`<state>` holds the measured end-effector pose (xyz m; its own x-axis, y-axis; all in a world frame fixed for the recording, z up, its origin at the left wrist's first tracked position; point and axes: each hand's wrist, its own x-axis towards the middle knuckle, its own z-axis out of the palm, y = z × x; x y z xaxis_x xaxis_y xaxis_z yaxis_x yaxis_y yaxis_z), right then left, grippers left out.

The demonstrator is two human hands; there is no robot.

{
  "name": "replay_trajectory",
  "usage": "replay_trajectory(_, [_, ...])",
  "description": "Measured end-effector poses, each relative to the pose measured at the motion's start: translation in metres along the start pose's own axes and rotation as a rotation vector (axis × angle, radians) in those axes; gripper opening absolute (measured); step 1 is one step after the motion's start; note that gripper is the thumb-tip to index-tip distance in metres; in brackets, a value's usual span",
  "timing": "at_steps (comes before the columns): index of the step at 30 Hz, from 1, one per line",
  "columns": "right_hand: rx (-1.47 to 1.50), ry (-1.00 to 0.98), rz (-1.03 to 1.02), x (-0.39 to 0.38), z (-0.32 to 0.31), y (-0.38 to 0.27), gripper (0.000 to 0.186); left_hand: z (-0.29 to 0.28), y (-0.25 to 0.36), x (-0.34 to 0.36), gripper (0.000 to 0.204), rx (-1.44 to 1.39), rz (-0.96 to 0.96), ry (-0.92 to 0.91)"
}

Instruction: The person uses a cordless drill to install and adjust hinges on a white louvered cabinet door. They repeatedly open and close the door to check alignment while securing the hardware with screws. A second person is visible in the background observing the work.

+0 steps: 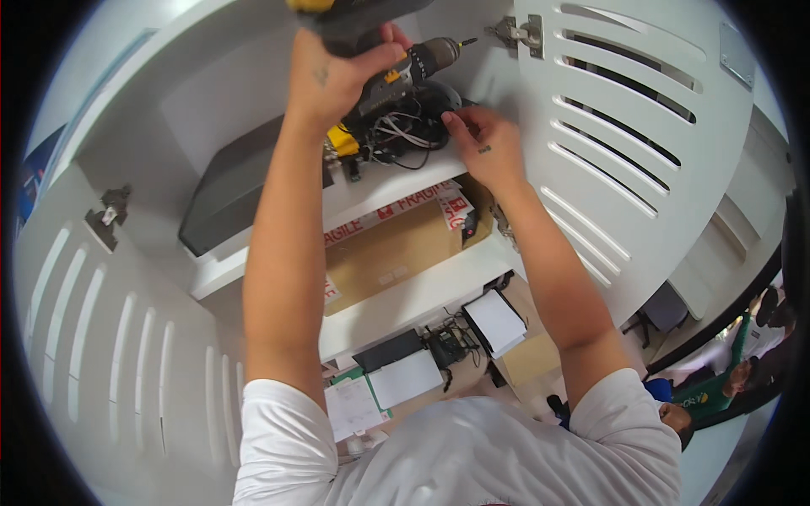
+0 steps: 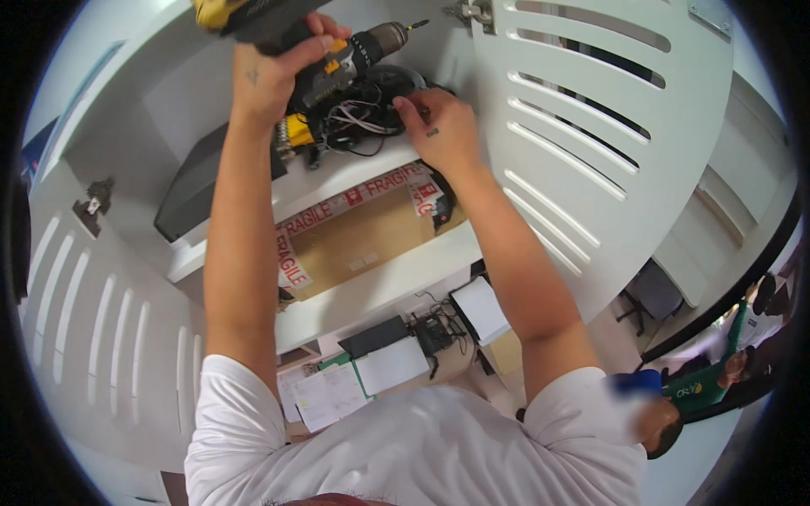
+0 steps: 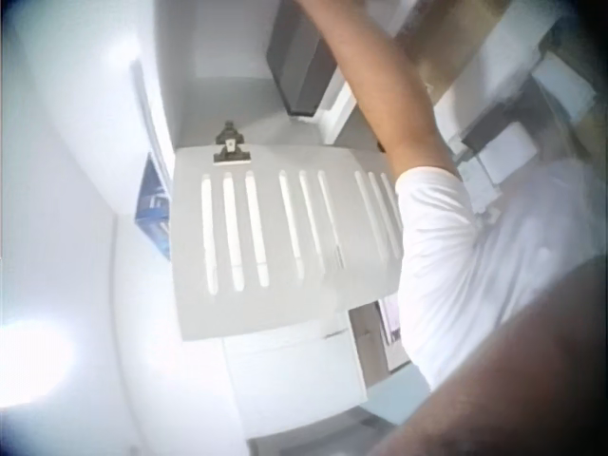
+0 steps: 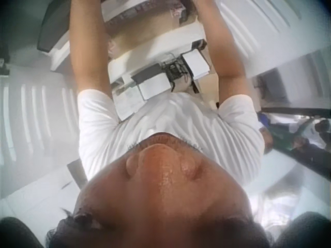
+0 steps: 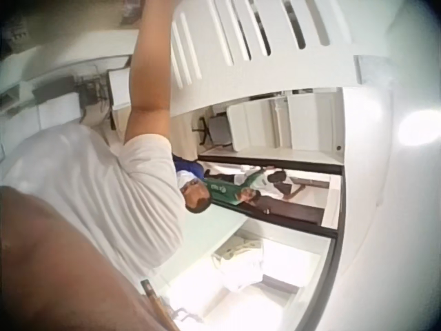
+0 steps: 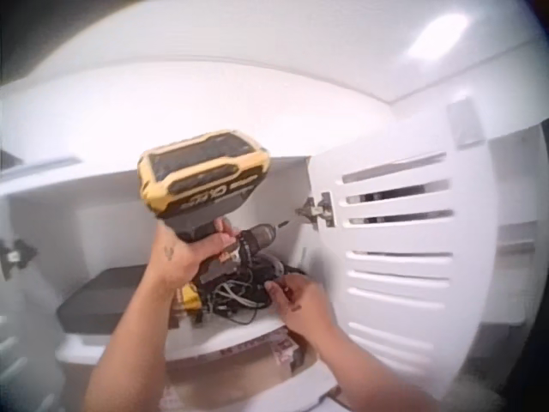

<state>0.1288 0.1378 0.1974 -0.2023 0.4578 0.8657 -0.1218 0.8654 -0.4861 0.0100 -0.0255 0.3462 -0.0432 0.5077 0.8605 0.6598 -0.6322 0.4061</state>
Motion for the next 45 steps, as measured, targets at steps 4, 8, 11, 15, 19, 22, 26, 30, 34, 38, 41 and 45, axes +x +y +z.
replay_trajectory(4, [-0.131, -0.065, -0.241, 0.013, -0.004, -0.005, 0.026, -0.009, -0.007, -0.040, 0.015, -0.006, 0.158, 0.161])
replay_trajectory(8, [-0.133, 0.010, -0.290, 0.012, -0.013, -0.012, 0.035, -0.009, 0.001, -0.069, 0.024, 0.407, -0.011, 0.286])
replay_trajectory(11, [-0.039, 0.015, -0.201, 0.010, -0.018, -0.017, 0.038, -0.003, 0.022, -0.083, 0.025, 0.246, 0.119, 0.336])
replay_trajectory(15, [-0.278, -0.031, -0.192, 0.010, -0.020, -0.025, 0.039, 0.004, 0.045, -0.091, 0.009, 0.691, 0.836, 0.130])
replay_trajectory(19, [-0.370, -0.222, 0.002, 0.023, -0.020, -0.023, 0.036, 0.007, 0.039, -0.106, 0.011, 0.674, 0.679, 0.226])
replay_trajectory(22, [-0.564, -0.397, 0.149, 0.045, -0.019, -0.015, 0.029, 0.005, 0.035, -0.118, 0.033, 0.842, 0.389, 0.318])
replay_trajectory(26, [-0.827, -0.600, 0.274, 0.074, -0.007, 0.001, 0.029, 0.014, 0.048, -0.128, 0.020, 0.034, 0.272, 0.431])
replay_trajectory(30, [-1.042, -0.872, 0.189, 0.098, 0.012, 0.013, 0.027, 0.016, 0.071, -0.134, 0.021, -0.164, 0.263, 0.545])
replay_trajectory(34, [-1.188, -0.822, 0.070, 0.105, 0.010, 0.005, 0.028, 0.016, 0.085, -0.152, 0.021, -0.152, 0.242, 0.602])
replay_trajectory(38, [-1.319, -0.990, -0.030, 0.116, -0.002, -0.016, 0.022, 0.012, 0.087, -0.175, 0.022, -0.119, 0.205, 0.612])
replay_trajectory(41, [-1.309, -0.978, -0.002, 0.115, -0.002, -0.018, 0.025, 0.008, 0.087, -0.186, 0.022, -0.099, 0.192, 0.616])
replay_trajectory(45, [-1.279, -0.796, -0.044, 0.101, 0.003, -0.003, 0.025, 0.006, 0.088, -0.193, 0.022, -0.122, 0.191, 0.607])
